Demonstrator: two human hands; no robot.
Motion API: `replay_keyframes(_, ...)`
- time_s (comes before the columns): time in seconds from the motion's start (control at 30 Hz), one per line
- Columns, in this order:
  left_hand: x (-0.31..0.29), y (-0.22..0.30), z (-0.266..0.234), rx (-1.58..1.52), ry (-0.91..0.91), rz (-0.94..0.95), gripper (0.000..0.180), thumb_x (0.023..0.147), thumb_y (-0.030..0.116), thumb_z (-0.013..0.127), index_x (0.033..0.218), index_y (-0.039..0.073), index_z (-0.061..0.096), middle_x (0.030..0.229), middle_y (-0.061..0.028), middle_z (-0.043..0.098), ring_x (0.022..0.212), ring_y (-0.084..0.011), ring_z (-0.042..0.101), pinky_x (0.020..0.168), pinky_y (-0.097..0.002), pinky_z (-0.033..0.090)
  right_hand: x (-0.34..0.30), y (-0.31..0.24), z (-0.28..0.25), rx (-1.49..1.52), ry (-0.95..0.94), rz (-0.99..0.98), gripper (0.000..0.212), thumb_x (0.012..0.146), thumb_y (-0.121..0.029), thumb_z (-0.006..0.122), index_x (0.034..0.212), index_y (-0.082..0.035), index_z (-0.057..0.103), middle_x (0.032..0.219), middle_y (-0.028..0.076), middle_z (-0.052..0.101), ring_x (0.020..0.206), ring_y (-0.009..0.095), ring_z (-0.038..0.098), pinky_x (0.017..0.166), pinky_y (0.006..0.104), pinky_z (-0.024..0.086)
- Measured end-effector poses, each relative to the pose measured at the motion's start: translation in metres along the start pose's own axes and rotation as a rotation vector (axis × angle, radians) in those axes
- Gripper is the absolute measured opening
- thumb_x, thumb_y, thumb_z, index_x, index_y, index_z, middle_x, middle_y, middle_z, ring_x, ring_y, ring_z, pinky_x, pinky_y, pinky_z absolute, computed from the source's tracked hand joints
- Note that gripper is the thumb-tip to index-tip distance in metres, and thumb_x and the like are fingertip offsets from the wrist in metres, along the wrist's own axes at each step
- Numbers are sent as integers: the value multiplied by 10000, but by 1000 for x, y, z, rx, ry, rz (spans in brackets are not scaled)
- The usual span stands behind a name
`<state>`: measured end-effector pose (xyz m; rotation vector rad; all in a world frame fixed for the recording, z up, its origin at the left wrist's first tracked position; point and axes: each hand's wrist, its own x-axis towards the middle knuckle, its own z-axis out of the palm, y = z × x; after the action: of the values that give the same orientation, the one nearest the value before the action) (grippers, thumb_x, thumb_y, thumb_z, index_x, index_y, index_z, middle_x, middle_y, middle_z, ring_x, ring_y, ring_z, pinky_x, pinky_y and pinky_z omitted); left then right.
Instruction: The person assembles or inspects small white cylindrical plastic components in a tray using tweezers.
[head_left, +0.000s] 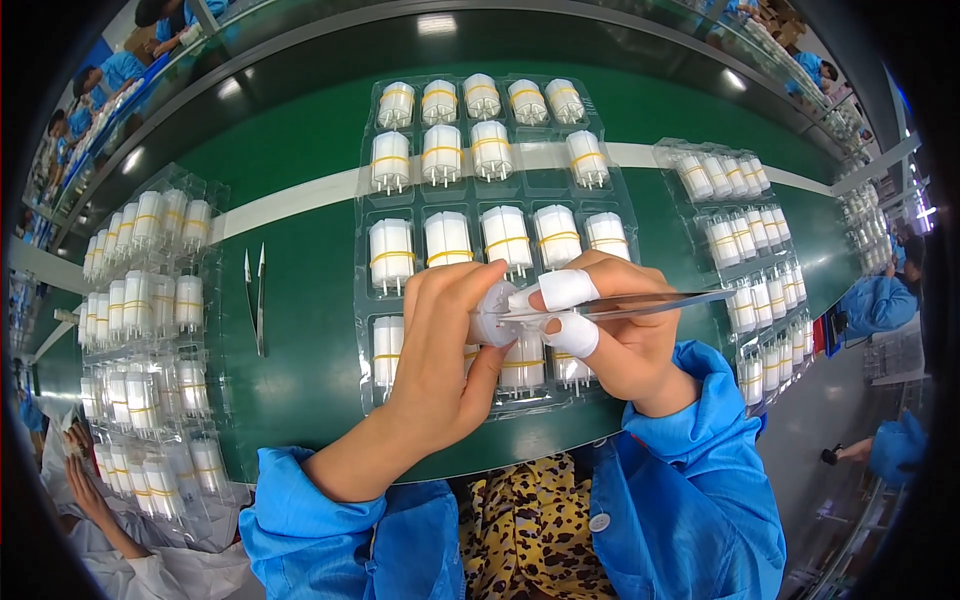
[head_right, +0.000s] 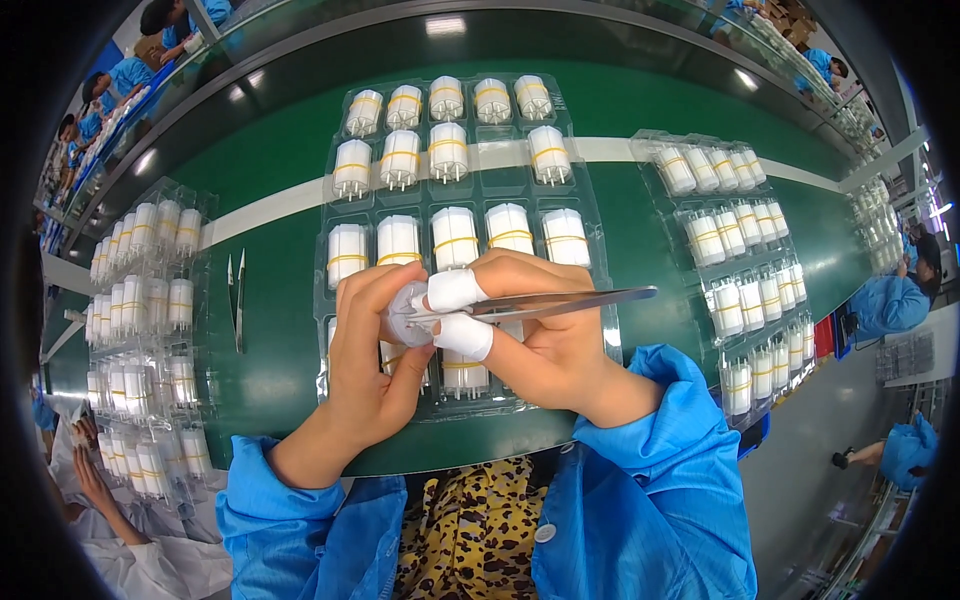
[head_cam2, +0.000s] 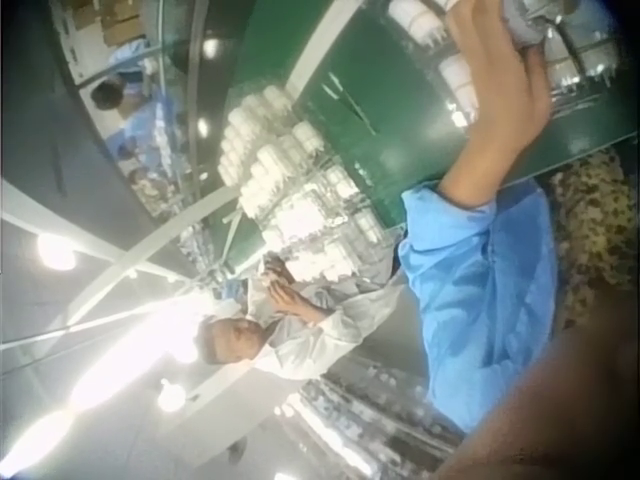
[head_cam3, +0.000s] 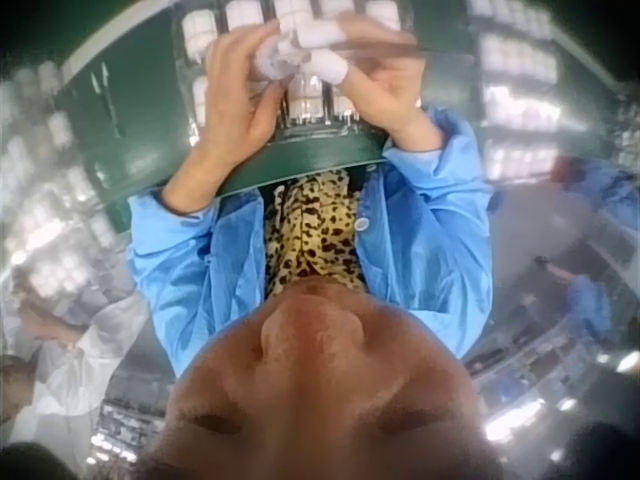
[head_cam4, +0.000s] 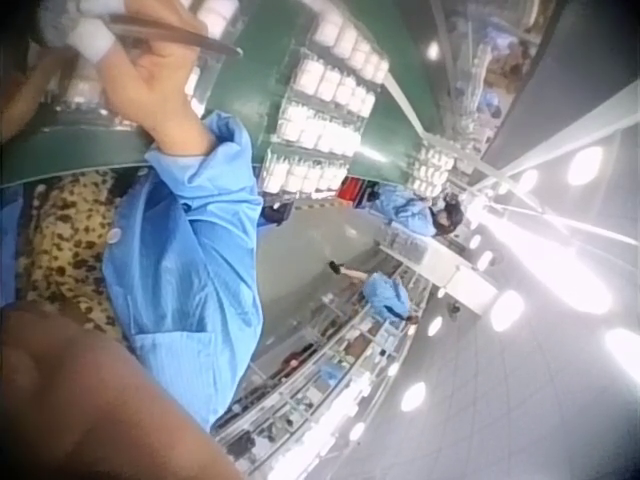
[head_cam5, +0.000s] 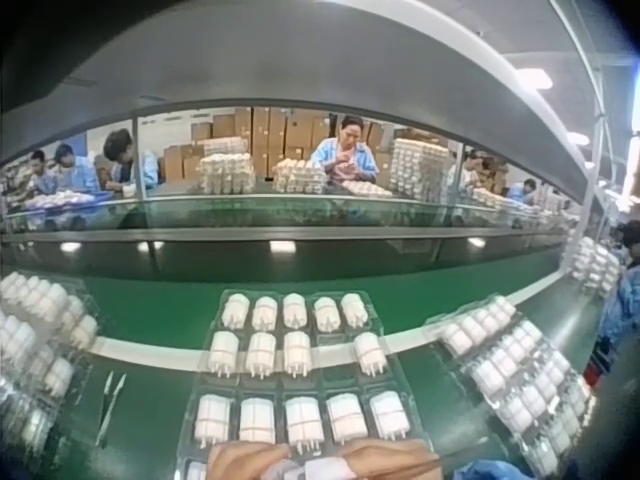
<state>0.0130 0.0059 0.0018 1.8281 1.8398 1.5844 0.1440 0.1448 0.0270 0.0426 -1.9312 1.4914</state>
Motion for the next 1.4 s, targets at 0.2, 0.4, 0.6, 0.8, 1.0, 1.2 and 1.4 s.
replay_keyframes(0.2, -1, 1, -1, 48, 10, -31, 583, 697, -106, 634, 1255, -12, 496, 1165, -188, 528, 1058, -332, 518, 911, -376, 421, 0, -2, -1, -40, -24, 15, 204, 806, 21, 685, 1009, 12, 667, 908, 128, 685, 812, 178, 659, 693, 272, 513)
replay_keyframes(0.4, 1, 2, -1, 30, 20, 7, 680, 627, -158, 597, 1279, -9, 476, 1165, -190, 494, 1032, -373, 471, 898, -432, 388, -1, 2, 0, -23, -5, 11, 189, 810, 17, 683, 999, 17, 667, 905, 131, 686, 811, 182, 663, 693, 277, 517)
replay_keyframes(0.6, 1, 0, 0, 77, 26, 22, 685, 614, -150, 599, 1274, -3, 488, 1156, -184, 499, 1023, -373, 475, 898, -433, 389, -2, 2, 2, 19, 17, 34, 188, 817, 20, 677, 1004, 24, 658, 911, 136, 684, 833, 183, 662, 713, 280, 518)
replay_keyframes(0.8, 0, -1, 0, 72, 11, 16, 685, 617, -151, 602, 1275, -2, 486, 1152, -184, 499, 1023, -372, 475, 893, -431, 392, -1, 3, -2, -18, -16, 24, 195, 816, 25, 674, 1010, 20, 656, 900, 128, 685, 809, 179, 662, 691, 278, 517)
replay_keyframes(1.0, 1, 0, -1, 56, -5, 4, 687, 618, -157, 608, 1277, -9, 483, 1149, -184, 499, 1020, -368, 475, 885, -427, 397, 2, 2, 2, -58, 22, 13, 150, 764, 28, 687, 914, 35, 677, 828, 137, 687, 710, 169, 652, 623, 260, 503)
replay_keyframes(1.2, 2, 4, -2, 92, 3, 17, 672, 620, -162, 606, 1267, -15, 494, 1146, -183, 500, 1009, -363, 479, 879, -422, 401, 3, 0, 1, -98, -2, 15, 169, 792, -5, 703, 959, 3, 685, 831, 117, 677, 719, 166, 642, 615, 266, 490)
replay_keyframes(1.4, 3, 0, -3, 66, -35, 12, 649, 637, -155, 607, 1262, -20, 497, 1138, -187, 503, 999, -364, 483, 870, -420, 409, 4, -2, 0, -190, -36, -34, 183, 771, -15, 718, 949, 10, 690, 820, 130, 674, 709, 202, 643, 620, 280, 497)
